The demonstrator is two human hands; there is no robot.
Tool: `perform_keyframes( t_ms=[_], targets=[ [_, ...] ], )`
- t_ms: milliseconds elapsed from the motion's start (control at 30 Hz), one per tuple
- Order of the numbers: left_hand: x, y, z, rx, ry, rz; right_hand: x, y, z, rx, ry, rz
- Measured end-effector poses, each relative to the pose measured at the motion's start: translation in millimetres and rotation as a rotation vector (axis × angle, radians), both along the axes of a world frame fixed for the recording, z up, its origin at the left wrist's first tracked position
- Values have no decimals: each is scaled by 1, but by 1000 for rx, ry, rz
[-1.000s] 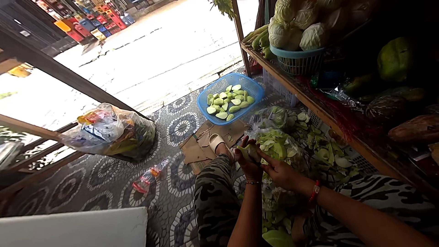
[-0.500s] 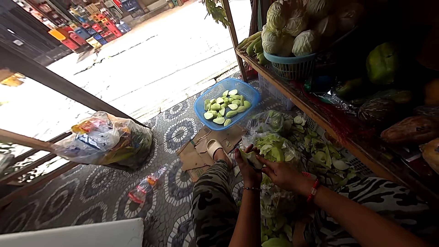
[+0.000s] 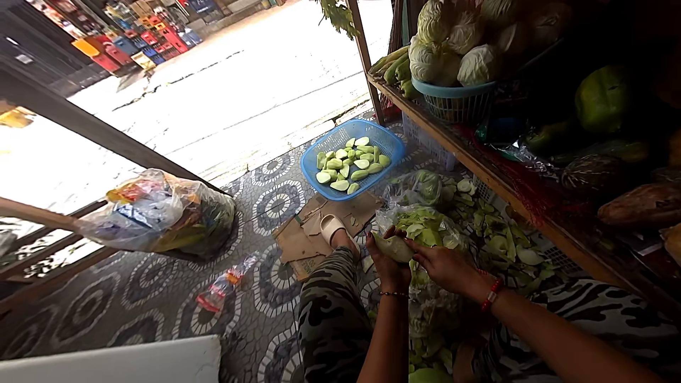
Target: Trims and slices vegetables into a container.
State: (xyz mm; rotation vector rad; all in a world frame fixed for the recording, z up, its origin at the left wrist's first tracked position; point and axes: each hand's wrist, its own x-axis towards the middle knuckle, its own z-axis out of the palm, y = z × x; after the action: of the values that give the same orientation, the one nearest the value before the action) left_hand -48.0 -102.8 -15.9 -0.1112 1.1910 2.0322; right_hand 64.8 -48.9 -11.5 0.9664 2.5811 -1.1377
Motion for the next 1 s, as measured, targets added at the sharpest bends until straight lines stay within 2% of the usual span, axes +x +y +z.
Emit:
perform_keyframes(
  t_ms=[167, 533, 633, 767, 867, 1000],
  targets=[
    [-12, 3, 1, -41, -123, -68, 6, -3, 6, 37, 60, -3],
    [-15, 6, -7, -145, -220, -260, 18, 14, 0, 231, -60, 118],
    [-11, 7, -13, -114, -222, -227, 16, 9, -5, 243, -73, 68],
    [-5, 8, -21, -71, -165, -162, 8, -6, -3, 131, -164, -40],
    [-4, 7, -24, -93, -160, -151, 3, -12, -2, 128, -226, -71],
    [4, 3, -27, -106, -88, -109, 2, -13, -8, 79, -207, -132]
  ],
)
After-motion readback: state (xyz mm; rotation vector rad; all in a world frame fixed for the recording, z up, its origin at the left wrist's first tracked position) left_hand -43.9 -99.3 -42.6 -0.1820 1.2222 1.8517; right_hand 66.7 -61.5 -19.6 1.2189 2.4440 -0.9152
